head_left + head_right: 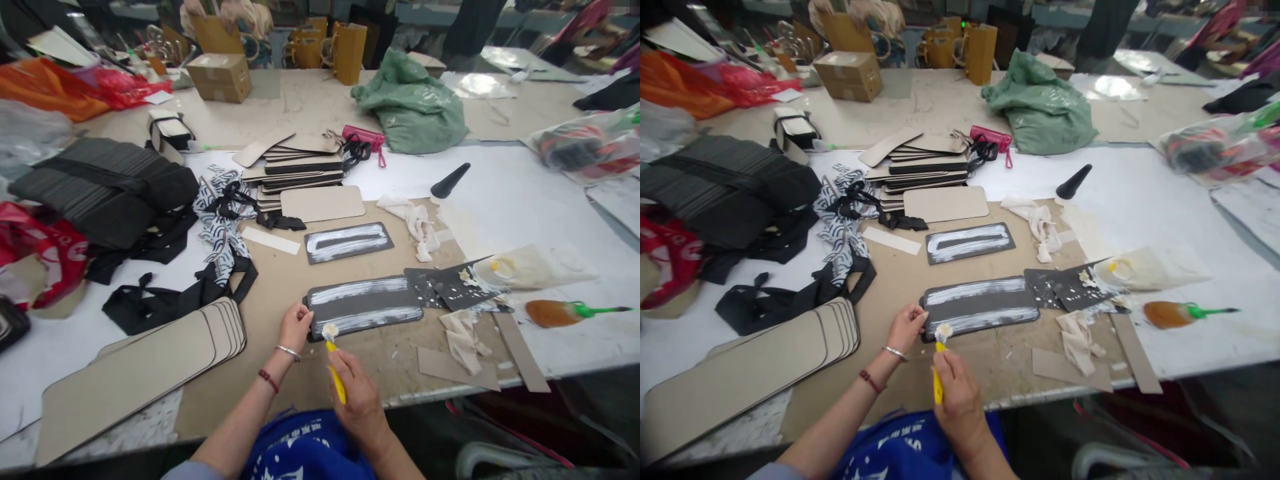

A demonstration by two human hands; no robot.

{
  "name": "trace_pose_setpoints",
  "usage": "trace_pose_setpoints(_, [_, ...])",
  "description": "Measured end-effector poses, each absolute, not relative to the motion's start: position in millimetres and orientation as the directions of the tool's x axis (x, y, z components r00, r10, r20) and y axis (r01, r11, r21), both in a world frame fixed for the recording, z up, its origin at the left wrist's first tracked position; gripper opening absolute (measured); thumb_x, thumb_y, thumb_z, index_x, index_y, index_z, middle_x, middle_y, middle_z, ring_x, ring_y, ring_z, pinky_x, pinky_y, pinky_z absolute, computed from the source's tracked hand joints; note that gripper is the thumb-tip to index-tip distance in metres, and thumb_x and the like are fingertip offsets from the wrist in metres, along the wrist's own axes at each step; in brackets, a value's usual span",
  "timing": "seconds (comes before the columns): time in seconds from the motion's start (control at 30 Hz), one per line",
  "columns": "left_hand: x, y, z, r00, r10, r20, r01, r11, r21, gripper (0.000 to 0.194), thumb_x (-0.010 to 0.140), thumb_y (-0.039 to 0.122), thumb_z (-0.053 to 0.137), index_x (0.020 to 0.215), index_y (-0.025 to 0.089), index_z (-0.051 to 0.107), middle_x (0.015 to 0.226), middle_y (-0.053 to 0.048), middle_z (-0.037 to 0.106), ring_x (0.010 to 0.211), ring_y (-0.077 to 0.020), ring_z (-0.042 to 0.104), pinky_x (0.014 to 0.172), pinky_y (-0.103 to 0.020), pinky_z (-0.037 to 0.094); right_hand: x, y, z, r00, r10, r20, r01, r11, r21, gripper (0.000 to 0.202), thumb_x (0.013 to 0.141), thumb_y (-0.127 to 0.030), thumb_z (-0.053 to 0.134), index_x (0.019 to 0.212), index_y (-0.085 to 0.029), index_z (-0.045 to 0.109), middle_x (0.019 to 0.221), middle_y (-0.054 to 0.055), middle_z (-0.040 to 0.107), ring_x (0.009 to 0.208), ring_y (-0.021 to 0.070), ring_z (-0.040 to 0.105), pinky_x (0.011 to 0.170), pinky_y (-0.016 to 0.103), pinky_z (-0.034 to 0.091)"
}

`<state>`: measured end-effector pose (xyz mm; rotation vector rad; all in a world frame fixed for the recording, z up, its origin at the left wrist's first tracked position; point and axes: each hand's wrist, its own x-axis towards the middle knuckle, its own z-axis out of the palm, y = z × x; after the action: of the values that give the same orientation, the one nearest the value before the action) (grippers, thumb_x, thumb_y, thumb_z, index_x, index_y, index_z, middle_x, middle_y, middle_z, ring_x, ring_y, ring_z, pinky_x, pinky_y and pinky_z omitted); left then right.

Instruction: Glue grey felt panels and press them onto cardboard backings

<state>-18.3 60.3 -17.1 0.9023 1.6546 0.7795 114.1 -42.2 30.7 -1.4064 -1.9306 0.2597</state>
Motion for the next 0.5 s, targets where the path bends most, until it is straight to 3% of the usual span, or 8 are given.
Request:
trace_pose_setpoints(0.23, [-27.1,70.2,-15.2,-0.069,0.795,-0.602,0.069,0.606,0.792,0.014,0.062,0.015,0.058,0.055,0.017,0.046,0.041,0.007,0.047,0.039,-0.0068,0.047,0.039,-0.017,0.039,123.0,-25.8,43.1,-0.179,0.917,0.357,0.586,0.390,-0.710,0.039,0.083,-0.009,0.045,0.119,-0.024,0.048,0.100,0.009,0.059,0.094,0.0166,0.058,0.079,0.030,0.052])
trace_pose_setpoints(0.37, [-28.2,70.9,-15.6,-0.057,0.778,-0.626,0.037,0.628,0.777,0.014,0.062,0.012,0.058,0.055,0.016,0.047,0.041,0.007,0.048,0.038,-0.0060,0.047,0.040,-0.017,0.041,129.6,-0.3,33.6,-0.203,0.899,0.389,0.604,0.427,-0.673,0.039,0.084,-0.007,0.043,0.119,-0.023,0.048,0.105,0.010,0.057,0.100,0.0176,0.055,0.085,0.035,0.049])
trace_pose_setpoints(0.5, [-28.3,70.7,-16.2,-0.061,0.776,-0.627,0.035,0.630,0.776,0.013,0.062,0.011,0.056,0.055,0.016,0.047,0.041,0.008,0.048,0.039,-0.0054,0.047,0.042,-0.016,0.041,126.0,0.1,21.3,-0.347,0.868,0.354,0.590,0.496,-0.637,0.039,0.084,-0.008,0.042,0.119,-0.022,0.049,0.108,0.010,0.058,0.103,0.0181,0.054,0.086,0.035,0.049])
